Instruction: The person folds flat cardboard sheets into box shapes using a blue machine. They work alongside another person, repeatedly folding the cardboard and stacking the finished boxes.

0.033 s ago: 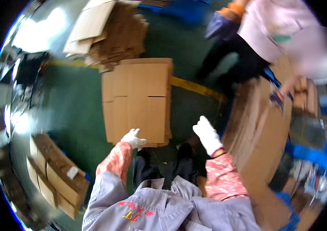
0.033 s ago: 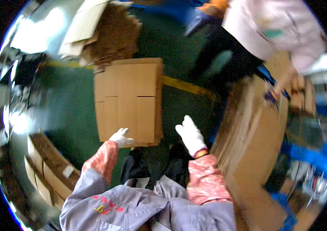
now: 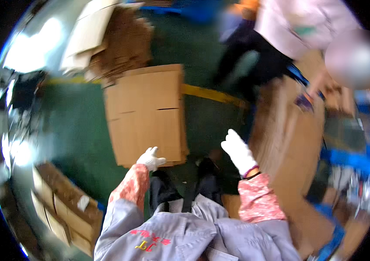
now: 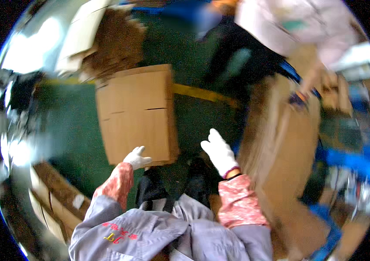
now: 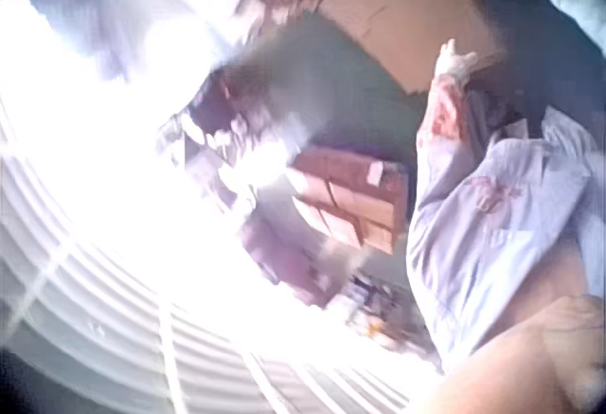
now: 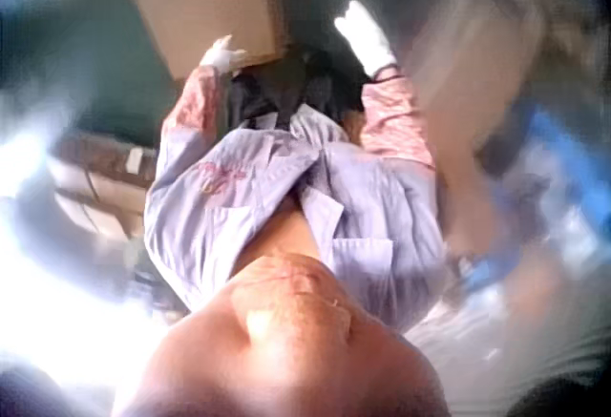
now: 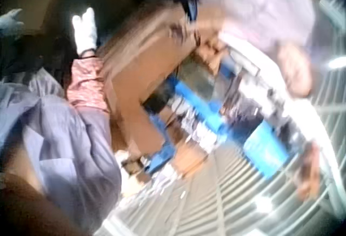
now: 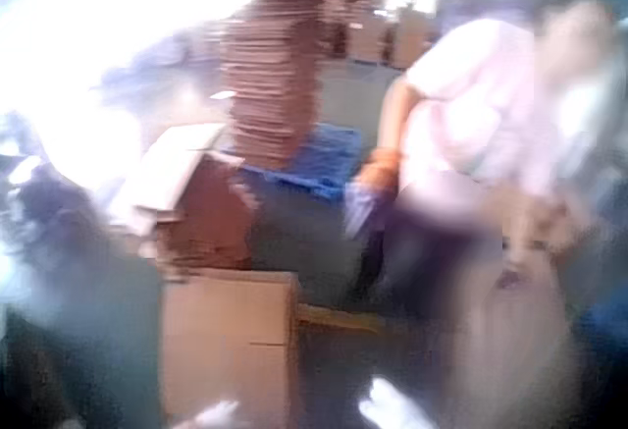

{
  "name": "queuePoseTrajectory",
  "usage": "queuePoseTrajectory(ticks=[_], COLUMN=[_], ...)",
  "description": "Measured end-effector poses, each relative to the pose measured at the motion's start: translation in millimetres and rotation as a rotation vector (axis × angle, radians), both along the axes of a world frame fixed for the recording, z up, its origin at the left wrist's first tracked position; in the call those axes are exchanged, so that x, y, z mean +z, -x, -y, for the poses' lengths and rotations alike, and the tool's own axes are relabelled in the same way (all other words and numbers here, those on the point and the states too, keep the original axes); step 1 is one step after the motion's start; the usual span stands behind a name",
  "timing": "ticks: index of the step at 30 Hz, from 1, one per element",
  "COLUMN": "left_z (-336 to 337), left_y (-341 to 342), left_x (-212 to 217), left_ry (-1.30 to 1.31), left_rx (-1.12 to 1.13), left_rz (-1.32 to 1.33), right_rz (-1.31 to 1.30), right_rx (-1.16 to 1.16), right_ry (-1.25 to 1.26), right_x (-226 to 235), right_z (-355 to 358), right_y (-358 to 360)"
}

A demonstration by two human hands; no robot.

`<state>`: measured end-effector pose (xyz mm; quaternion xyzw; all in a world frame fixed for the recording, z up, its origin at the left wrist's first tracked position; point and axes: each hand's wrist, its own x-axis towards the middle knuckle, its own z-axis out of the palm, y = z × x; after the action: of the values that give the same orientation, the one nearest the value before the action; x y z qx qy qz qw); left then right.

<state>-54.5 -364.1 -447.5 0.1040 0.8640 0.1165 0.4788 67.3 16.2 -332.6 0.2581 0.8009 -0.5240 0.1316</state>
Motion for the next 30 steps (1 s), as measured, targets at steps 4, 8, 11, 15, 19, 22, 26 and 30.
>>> queuePoseTrajectory(ticks=[4,8,11,15,19,22,26,30], left_z=[-113,-239,-327,-423,-452,-462,-488,-495], left_y=[-39,-93,-164,-271,-342,-364,-357,-294], left_x=[49,111,183,241,279,284,271,246], left_ry=[-0.291,-0.581,-1.031,-1.321,-1.509,-1.616,-1.559,-1.273], left_rx=[-0.080,-0.400,-0.769,-1.170,-1.367,-1.357,-1.403,-1.282], left_rz=[-0.007,-0.133,-0.053,0.098,0.125,0.111,-0.068,-0.420], right_rz=[-0.038,0.101,0.217,0.315,0.658,0.998,1.022,0.843], right_rx=[0.034,-0.459,-1.189,-1.366,-1.136,-0.876,-0.784,-0.900], right_ry=[-0.367,-0.621,-0.517,-0.663,-0.797,-0.914,-0.641,-0.424], right_x=[144,297,375,389,383,346,318,307], right_z=[-108,-206,-222,-248,-285,-317,-361,-395], right_y=[-144,-317,-431,-513,-539,-568,-534,-473])
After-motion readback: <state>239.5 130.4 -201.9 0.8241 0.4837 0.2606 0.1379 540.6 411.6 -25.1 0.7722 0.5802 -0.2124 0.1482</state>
